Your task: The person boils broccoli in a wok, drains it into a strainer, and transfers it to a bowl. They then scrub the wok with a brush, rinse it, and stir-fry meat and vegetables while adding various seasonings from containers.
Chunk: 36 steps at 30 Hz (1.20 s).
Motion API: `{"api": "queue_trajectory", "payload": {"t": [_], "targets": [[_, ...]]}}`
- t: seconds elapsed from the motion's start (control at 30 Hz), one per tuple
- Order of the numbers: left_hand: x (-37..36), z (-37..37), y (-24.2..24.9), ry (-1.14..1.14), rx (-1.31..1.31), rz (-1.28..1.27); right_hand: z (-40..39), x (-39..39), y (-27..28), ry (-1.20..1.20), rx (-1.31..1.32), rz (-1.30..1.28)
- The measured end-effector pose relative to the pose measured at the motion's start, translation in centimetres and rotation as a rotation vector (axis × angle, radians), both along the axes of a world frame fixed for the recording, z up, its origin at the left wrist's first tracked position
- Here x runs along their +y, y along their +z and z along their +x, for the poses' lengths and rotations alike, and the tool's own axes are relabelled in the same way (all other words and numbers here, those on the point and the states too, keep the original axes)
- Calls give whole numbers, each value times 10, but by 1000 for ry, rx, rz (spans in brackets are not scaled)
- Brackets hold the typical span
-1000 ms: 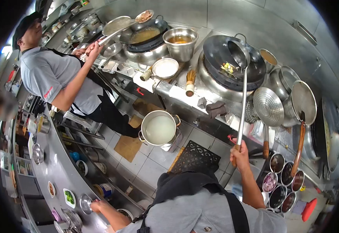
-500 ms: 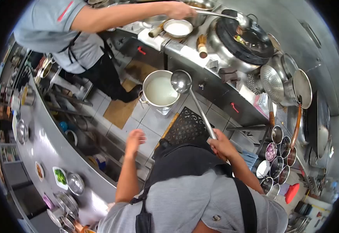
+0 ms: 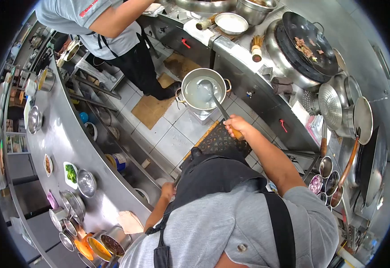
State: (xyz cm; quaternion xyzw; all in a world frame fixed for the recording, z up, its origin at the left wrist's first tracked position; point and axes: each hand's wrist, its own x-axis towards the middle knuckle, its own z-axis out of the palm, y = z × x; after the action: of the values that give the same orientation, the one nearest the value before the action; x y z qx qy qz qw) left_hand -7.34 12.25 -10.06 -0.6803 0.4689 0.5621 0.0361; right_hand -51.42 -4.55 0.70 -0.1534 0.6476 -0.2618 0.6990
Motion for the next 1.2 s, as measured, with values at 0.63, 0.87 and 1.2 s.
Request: {"api": "queue_trajectory", "payload": {"t": [0.63,0.87,1.2], "targets": [[-28,-67,-5,311,332,-182,-75,87,84,-326,-859,-97],[-69,-124,17,-735,-115,-530,-139,134,162,-470,-1156,-404],[-122,-229,4,-486,79,-254,-257,161,243,-718,-201,-615]]}}
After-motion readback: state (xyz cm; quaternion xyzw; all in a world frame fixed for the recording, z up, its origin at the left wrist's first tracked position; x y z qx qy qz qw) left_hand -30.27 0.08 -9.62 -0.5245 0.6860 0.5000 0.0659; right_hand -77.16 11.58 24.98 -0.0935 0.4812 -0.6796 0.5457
